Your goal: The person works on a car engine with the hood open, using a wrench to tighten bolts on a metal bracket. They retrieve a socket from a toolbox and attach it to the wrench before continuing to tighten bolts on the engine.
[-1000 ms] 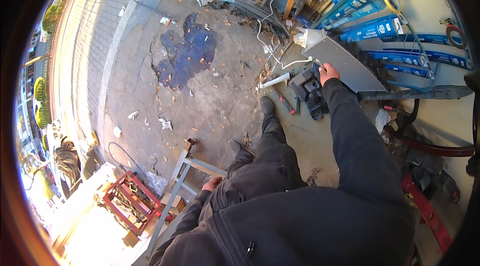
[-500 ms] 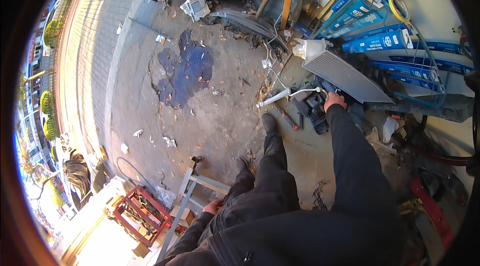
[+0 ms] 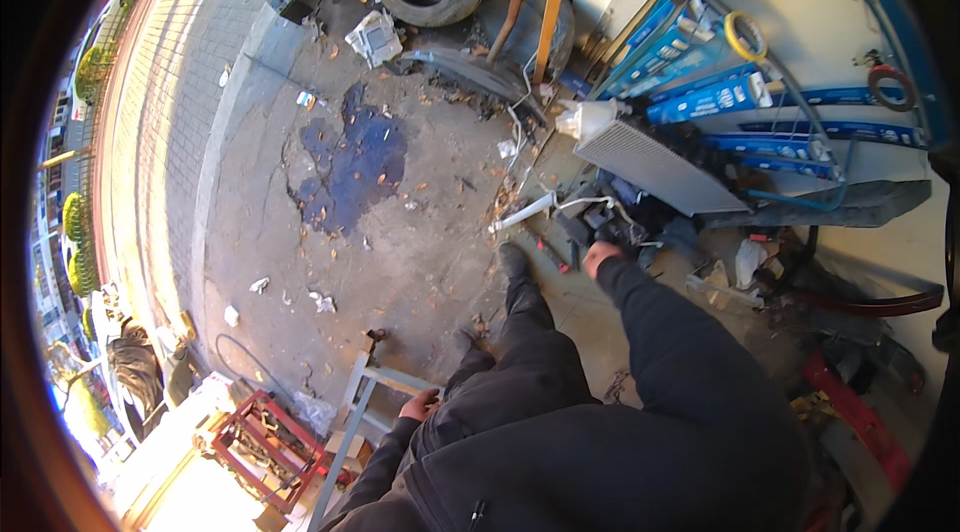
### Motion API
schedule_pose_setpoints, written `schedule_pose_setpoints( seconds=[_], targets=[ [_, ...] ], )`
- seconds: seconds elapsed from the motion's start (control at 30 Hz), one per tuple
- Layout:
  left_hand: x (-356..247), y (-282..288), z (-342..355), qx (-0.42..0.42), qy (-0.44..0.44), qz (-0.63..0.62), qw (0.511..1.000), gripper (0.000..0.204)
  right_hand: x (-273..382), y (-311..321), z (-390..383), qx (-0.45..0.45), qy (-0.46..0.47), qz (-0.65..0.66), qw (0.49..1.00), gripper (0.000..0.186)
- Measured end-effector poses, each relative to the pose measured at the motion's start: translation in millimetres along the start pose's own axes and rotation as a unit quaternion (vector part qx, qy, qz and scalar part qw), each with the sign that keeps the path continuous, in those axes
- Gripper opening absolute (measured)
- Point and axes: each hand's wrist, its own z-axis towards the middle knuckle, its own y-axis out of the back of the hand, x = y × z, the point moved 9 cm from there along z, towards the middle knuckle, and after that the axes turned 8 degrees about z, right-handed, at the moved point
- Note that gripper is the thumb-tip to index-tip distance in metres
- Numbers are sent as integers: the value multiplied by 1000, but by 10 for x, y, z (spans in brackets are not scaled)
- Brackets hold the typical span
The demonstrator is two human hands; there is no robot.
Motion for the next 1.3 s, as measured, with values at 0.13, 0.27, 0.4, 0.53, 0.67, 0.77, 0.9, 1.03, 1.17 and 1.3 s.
schedule_pose_setpoints(
  seconds=[0.13, 0.27, 0.4, 0.53, 0.67, 0.77, 0.9, 1.03, 1.17, 1.3],
  targets=[
    [-24, -118, 92, -22, -28, -67, 997, 58, 349, -387, -579, 95, 72, 17, 993, 29],
    [26, -281, 167, -39, -33, -162, 986, 58, 713, -207, -792, 117, 130, -37, 984, 29],
    [189, -523, 91, -138, -87, -184, 969, 55, 1036, 322, -462, 114, 176, -128, 969, 34],
    [722, -1237, 66, -198, -14, -300, 933, 58, 1361, 904, -59, 66, 218, -232, 945, 41],
    [928, -2131, -63, -234, -7, -388, 892, 60, 2026, 956, 142, 31, 301, -397, 866, 43],
    [811, -2599, -318, -332, -17, -377, 865, 46, 2879, 531, -73, 47, 476, -362, 800, 26],
    [720, -3009, -869, -426, 77, -497, 752, 54, 3878, -919, -279, 212, 542, -479, 657, 27],
    [507, -3631, -1886, -493, 216, -640, 549, 63, 4674, -2657, -1049, 352, 516, -537, 567, 31],
    [92, -4470, -2705, -536, 290, -727, 316, 58, 5072, -4338, -2951, 377, 616, -601, 342, 25],
    [-738, -5246, -3006, -580, 375, -710, 134, 53, 4708, -5480, -4919, 434, 666, -552, 249, 19]
  ],
)
